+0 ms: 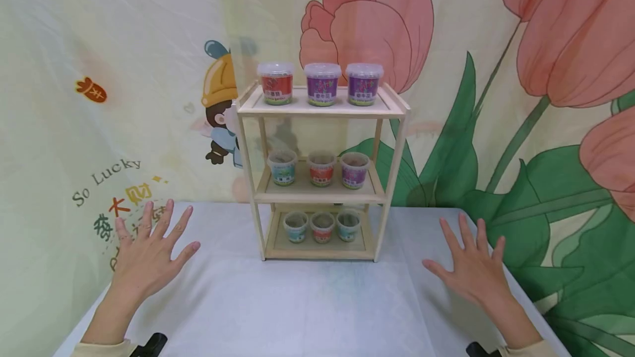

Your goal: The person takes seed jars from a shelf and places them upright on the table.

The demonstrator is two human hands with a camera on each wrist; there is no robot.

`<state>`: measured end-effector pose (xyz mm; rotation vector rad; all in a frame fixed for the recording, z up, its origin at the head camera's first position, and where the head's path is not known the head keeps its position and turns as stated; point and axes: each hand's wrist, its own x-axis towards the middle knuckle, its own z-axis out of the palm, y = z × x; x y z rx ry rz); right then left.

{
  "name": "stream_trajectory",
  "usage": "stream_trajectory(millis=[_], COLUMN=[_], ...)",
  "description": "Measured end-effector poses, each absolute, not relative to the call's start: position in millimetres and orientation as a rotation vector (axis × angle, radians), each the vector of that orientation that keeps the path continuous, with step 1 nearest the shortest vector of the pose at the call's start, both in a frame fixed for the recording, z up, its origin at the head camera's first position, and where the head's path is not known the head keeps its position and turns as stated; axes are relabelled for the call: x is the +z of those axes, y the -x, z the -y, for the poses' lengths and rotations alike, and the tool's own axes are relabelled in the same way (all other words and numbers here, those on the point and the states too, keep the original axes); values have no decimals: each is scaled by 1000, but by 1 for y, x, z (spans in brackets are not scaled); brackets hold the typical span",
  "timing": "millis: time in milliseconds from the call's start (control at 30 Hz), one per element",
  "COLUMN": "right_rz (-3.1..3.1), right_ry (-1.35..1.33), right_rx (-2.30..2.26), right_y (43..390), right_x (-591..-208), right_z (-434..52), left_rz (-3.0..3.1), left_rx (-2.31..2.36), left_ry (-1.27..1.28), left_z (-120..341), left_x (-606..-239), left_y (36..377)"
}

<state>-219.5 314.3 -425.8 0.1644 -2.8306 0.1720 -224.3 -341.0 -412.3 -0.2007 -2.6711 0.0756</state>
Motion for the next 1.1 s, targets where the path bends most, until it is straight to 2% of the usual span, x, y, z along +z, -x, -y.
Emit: stream_trajectory(millis=[567,800,1100], right_rz=[2823,2811,2714], right_ry=[-168,-188,-263], right_rx=[179,201,278], right_y=[219,220,222], right_x=[-428,-428,-408], right_z=[-318,-318,-305], left_rz=[2684,2691,2679], left_rx=[53,4,-191], left_ry=[181,180,252], left_z=[351,347,325], left_x=[-420,-421,-418], left_y=[224,225,235])
